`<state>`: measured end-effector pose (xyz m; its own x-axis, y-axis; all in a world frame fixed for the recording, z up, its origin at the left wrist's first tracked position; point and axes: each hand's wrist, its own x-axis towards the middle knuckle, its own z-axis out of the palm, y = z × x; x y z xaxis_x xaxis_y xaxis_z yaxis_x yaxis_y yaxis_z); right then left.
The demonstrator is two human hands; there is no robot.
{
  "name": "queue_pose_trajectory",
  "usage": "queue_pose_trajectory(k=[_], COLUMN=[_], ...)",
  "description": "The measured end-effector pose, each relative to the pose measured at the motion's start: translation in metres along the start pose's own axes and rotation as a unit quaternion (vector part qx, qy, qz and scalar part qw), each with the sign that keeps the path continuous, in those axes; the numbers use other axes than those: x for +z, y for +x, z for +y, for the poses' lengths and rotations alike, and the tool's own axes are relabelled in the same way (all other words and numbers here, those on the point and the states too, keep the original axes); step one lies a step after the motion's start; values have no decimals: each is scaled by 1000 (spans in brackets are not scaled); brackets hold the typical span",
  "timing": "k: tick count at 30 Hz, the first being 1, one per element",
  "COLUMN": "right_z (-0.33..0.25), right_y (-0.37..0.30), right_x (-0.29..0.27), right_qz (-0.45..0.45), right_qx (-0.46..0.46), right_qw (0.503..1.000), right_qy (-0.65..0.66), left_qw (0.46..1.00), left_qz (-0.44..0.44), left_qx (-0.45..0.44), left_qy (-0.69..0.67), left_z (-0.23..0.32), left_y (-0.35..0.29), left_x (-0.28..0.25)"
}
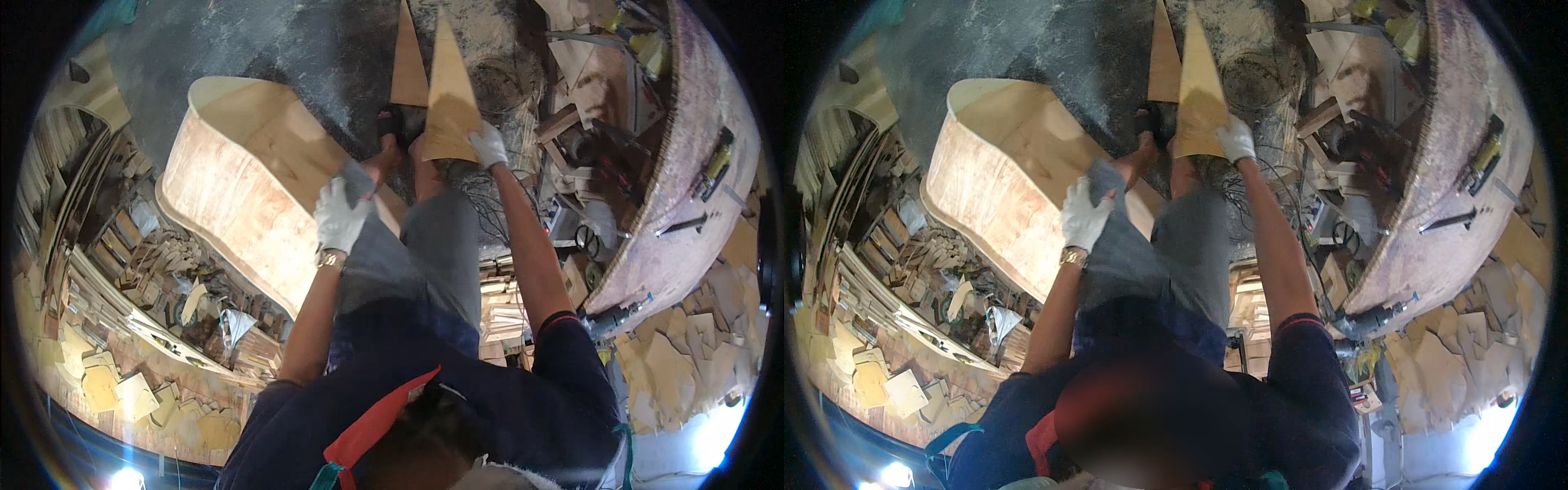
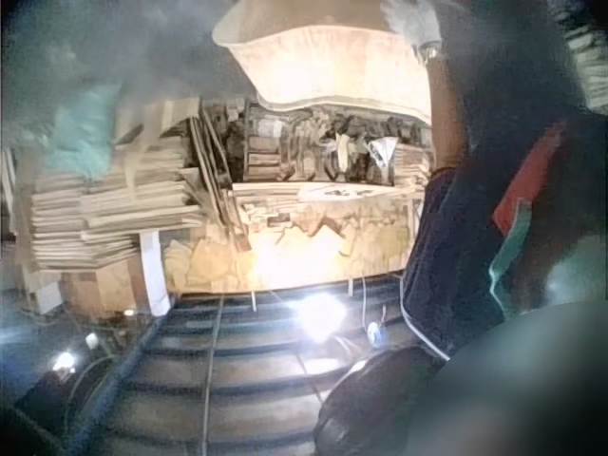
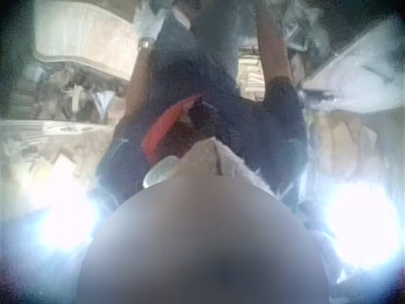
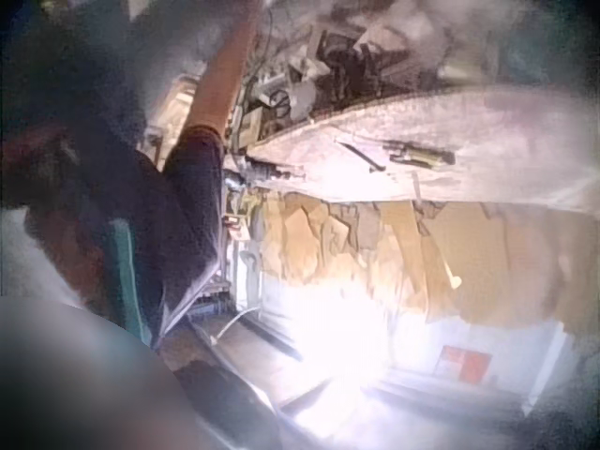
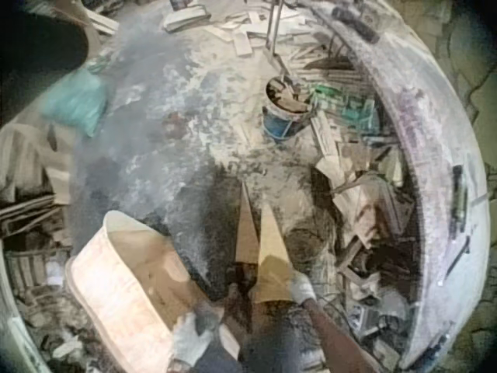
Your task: The person uses a jigsaw to cut a circular hole in a wooden board, then uses a drill to fasten a small wooden piece to the board. The person handles multiple wooden pieces and tools in a workshop setting.
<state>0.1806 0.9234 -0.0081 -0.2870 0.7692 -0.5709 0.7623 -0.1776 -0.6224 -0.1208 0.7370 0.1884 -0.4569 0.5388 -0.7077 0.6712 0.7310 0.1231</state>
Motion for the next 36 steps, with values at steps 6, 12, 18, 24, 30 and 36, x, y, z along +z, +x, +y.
queue_pose_trajectory(k=[6,12,18,24,30,36], right_z=[57,114,132,80,27,37], right_y=[85,141,84,-71,-239,-360], right_x=[118,168,176,123,-19,-166], right_qz=[-50,-73,38,222,581,803], right_qx=[37,185,237,241,326,234], right_qw=[994,975,970,922,698,437], right_qy=[86,-101,44,208,263,331], left_qw=[988,970,959,961,946,919], left_qz=[-69,-63,-68,-96,-118,-122], left_qx=[-40,-25,18,28,50,71], left_qy=[132,233,273,258,298,368], left_z=[4,-14,-17,-5,16,23], left_y=[45,71,81,92,99,109], left_x=[56,75,66,57,51,49])
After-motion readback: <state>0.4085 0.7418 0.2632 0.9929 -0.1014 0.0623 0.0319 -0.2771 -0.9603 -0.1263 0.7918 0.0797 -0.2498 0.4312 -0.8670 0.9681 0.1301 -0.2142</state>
